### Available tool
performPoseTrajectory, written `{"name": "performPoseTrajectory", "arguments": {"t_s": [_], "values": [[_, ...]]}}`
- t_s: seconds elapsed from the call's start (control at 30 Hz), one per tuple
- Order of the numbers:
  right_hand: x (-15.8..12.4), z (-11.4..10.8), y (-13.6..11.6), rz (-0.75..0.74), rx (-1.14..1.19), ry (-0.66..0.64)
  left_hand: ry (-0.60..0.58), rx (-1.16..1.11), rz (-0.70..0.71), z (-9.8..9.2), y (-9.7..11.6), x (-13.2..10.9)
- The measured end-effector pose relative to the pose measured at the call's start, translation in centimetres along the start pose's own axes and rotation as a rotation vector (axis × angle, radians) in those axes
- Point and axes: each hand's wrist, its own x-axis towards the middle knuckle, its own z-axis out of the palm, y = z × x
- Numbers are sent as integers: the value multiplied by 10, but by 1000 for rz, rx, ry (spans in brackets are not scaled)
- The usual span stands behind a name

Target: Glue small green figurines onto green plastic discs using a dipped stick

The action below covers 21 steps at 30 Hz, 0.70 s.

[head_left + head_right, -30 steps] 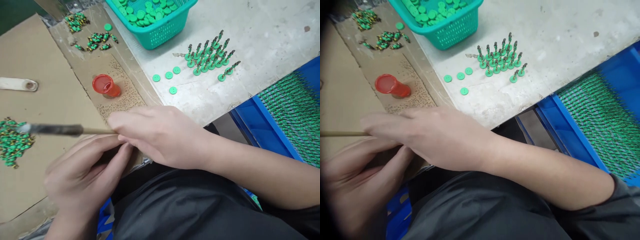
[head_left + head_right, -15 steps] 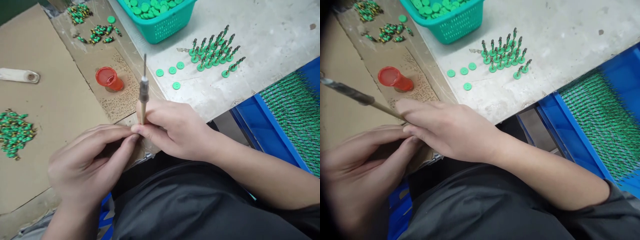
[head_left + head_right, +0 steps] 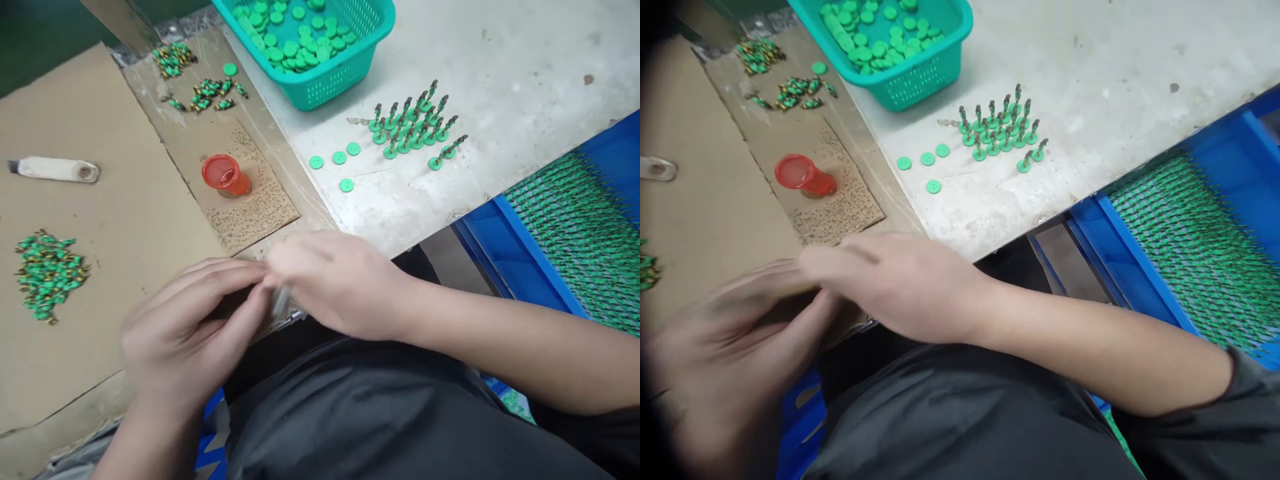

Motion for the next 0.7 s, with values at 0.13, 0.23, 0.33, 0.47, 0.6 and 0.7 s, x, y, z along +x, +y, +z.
{"name": "performPoseTrajectory", "arguments": {"t_s": [0.13,0.23,0.33,0.47,0.6,0.7], "values": [[7,-6,8,131,70,167,10,30,-62,2,3,1],[11,-10,12,71,98,125,13,31,-38,3,0,0],[14,-11,14,18,110,42,16,35,-6,3,-2,0],[15,-9,15,-1,105,-21,35,50,-10,5,0,1],[16,-8,15,21,74,-69,28,63,-18,4,3,0],[17,-7,13,36,41,-118,23,68,-32,3,3,0]]}}
